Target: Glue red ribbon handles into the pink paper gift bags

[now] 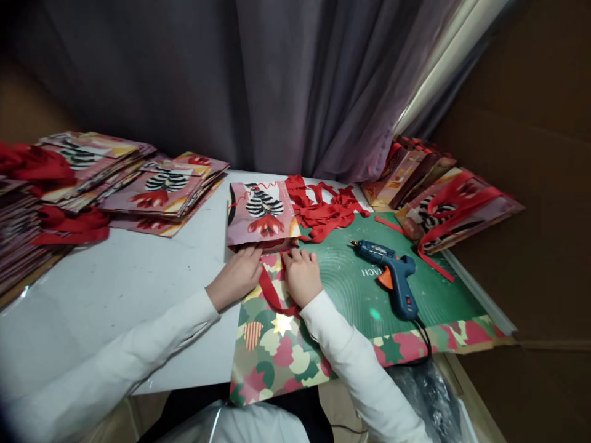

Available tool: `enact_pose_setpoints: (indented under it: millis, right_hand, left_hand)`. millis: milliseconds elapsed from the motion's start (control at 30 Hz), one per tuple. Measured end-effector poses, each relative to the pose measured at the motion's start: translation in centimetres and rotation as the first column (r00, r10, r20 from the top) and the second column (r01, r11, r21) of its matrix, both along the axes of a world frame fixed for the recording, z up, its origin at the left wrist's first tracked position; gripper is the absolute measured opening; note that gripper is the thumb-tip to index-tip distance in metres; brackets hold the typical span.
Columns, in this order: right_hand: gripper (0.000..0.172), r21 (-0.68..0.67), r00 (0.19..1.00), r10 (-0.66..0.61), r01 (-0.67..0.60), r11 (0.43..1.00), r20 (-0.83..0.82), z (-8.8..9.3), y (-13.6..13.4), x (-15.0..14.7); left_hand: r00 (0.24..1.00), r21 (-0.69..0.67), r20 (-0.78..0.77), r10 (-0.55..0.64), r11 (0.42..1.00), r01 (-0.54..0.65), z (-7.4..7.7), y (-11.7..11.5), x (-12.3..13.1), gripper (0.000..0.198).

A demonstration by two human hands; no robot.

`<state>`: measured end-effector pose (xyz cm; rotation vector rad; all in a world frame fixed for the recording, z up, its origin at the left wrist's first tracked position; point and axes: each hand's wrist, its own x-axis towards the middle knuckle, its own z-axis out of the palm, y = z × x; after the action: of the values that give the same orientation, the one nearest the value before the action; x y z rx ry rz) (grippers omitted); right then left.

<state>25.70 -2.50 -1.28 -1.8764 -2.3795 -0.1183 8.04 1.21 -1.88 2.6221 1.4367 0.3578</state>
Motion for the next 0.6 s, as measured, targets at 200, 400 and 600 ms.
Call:
enact_pose_setpoints:
  millis: [200, 400, 600]
  right_hand:
    - [0.040, -0.002, 0.996, 0.045, -0.046, 0.999, -0.082, 1.9, -1.5, -1.8]
    - [0.046, -0.088, 0.954, 0.195, -0.220, 0.972, -0.226, 1.4, -3.2, -5.5]
    - [0.053, -0.069, 0.944, 0.187, -0.214, 0.974, -0.273, 0.1, -3.1, -6.2]
  left_hand:
    - [0.990, -0.185, 0.118, 0.075, 0.981, -0.053, 0.3, 0.9, -0.2, 0.031]
    - [0.967, -0.288, 0.219, 0.133, 0.955, -0.067, 0.5, 1.9, -0.3, 0.027]
    - [0.946, -0.347, 0.269, 0.179, 0.935, -0.078, 0.7, 1.8, -0.1, 0.019]
